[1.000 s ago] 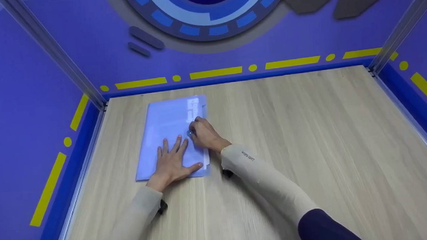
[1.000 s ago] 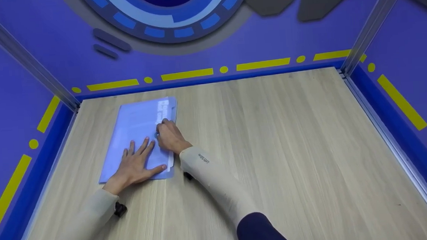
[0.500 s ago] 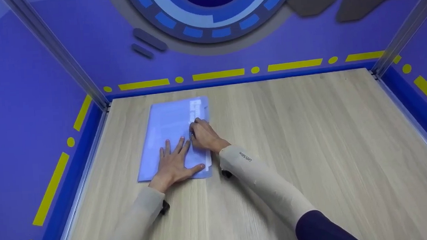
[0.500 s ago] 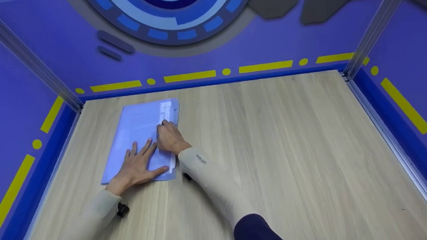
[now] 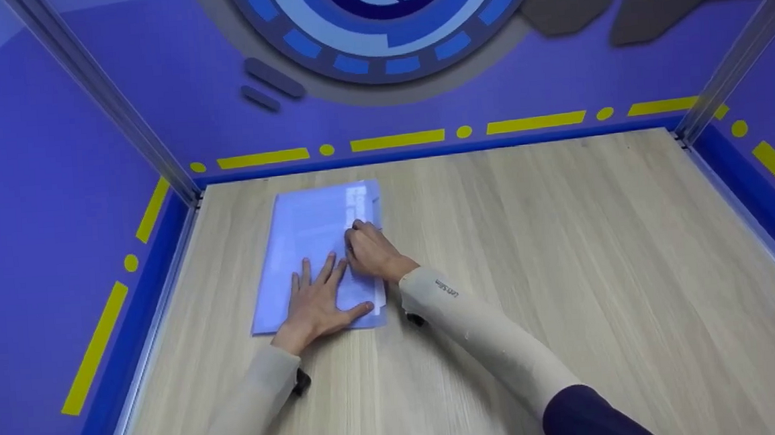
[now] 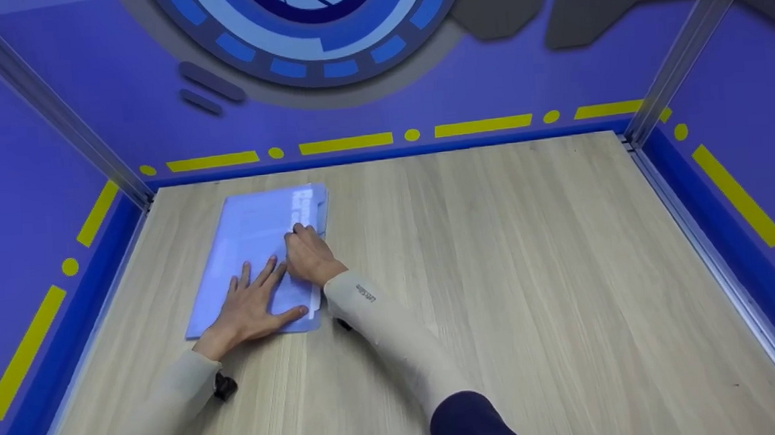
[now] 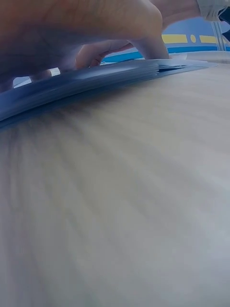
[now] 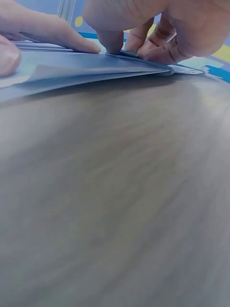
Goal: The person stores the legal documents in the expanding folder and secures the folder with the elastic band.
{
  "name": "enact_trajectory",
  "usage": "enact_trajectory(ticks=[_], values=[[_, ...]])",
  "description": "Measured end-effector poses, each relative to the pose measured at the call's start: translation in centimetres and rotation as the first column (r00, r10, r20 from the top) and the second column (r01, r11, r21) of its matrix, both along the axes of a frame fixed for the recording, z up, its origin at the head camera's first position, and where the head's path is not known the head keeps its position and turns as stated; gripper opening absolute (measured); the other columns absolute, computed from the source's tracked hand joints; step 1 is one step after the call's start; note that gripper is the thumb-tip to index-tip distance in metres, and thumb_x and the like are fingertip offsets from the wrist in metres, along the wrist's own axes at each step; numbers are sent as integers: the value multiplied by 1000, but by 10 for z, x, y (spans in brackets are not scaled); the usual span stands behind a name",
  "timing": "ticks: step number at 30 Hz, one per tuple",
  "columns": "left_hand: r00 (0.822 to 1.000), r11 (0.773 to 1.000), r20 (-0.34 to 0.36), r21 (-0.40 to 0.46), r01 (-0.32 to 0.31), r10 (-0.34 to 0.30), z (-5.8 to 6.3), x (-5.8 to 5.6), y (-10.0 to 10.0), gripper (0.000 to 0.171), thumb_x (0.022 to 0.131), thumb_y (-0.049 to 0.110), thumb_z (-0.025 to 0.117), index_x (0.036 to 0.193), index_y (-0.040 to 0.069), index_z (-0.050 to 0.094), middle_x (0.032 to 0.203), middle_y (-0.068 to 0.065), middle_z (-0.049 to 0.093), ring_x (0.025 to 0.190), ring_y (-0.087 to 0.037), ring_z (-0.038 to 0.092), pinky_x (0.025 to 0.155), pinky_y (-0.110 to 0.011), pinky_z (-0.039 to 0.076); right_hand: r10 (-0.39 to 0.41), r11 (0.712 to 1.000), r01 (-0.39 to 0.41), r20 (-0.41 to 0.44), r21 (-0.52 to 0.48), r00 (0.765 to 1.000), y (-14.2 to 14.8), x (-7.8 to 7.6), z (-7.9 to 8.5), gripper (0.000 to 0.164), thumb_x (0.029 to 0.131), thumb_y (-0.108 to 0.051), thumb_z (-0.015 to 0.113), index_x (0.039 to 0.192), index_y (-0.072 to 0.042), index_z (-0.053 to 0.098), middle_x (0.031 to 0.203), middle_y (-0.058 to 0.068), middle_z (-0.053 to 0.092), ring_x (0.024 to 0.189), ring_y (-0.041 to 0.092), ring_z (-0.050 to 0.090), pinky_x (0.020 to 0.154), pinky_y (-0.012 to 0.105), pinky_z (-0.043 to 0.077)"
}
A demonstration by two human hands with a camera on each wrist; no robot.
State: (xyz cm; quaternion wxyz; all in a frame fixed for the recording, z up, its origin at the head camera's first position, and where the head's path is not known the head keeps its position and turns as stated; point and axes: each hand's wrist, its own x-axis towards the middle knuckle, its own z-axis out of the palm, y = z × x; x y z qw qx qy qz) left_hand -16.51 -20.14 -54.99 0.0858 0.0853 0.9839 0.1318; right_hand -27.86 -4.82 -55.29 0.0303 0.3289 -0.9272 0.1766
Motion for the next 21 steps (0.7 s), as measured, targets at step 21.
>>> enact_trajectory(ticks=[21], values=[[999, 1000, 27, 14, -19, 19, 8, -5, -4, 111, 89, 82, 60, 171, 16, 26, 180, -12, 11, 162, -55, -3, 129, -73, 3, 33, 987, -16, 106, -158, 994, 34, -2, 16, 29, 104, -11, 68, 124, 8, 72, 118, 21, 70, 109, 34, 70, 99, 42, 60]])
